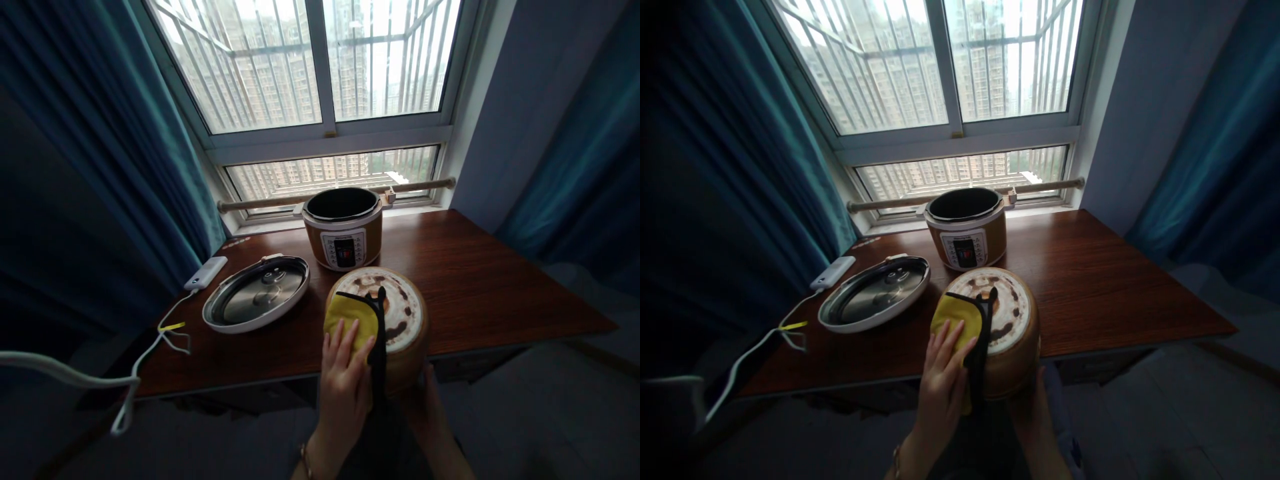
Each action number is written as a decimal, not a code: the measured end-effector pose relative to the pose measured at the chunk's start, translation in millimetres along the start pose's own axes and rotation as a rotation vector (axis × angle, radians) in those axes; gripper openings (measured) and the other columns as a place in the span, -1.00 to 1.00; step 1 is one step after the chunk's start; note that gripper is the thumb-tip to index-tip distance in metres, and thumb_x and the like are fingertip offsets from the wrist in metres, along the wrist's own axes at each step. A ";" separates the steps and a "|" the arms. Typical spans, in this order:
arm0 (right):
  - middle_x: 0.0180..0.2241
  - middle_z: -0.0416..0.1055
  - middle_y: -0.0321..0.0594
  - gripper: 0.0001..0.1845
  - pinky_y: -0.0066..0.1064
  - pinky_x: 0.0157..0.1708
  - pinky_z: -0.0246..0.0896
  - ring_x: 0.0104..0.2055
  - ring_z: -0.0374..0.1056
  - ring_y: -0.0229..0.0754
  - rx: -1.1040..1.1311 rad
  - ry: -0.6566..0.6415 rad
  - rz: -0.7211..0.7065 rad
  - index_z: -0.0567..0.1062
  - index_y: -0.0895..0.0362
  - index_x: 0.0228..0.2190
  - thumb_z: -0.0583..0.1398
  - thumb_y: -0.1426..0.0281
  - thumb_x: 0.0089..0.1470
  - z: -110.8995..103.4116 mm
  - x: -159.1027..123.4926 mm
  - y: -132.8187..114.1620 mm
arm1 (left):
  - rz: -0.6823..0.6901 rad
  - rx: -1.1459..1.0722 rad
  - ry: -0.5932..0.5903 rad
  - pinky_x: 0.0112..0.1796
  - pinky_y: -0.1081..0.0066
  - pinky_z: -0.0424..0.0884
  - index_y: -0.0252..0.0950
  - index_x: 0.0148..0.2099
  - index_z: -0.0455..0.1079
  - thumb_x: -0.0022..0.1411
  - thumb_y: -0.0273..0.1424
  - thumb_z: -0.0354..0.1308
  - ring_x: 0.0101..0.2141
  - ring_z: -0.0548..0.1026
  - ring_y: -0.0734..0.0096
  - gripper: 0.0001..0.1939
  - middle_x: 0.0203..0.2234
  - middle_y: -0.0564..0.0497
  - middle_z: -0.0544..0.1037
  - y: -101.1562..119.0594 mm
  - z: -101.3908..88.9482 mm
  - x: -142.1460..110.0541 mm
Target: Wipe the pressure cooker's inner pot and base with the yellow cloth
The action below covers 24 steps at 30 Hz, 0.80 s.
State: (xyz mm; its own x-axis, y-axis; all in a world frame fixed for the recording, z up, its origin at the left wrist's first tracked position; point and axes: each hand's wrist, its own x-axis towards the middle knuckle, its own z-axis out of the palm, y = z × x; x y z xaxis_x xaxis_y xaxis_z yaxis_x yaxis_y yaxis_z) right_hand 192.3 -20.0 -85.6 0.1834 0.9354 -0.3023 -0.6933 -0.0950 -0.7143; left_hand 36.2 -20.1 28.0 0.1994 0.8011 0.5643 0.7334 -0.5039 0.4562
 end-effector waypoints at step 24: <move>0.21 0.01 -0.14 -0.36 -0.17 0.21 -0.20 0.24 -0.07 -0.09 -0.723 0.038 -0.558 0.11 0.13 0.15 0.03 0.18 0.07 57.7 34.5 -85.2 | 0.055 0.184 0.001 0.14 0.11 -0.01 -0.15 0.10 0.27 0.22 -0.49 -0.03 0.13 0.17 0.25 -0.60 0.06 0.03 0.37 7.8 6.2 12.4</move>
State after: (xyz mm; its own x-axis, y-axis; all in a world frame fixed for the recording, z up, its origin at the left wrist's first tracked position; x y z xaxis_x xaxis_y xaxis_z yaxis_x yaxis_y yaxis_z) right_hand 217.4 40.0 1.3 0.3921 0.8991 0.1945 0.1064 0.1657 -0.9804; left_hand 48.4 -12.1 34.3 0.2422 0.7738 0.5853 0.8279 -0.4794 0.2911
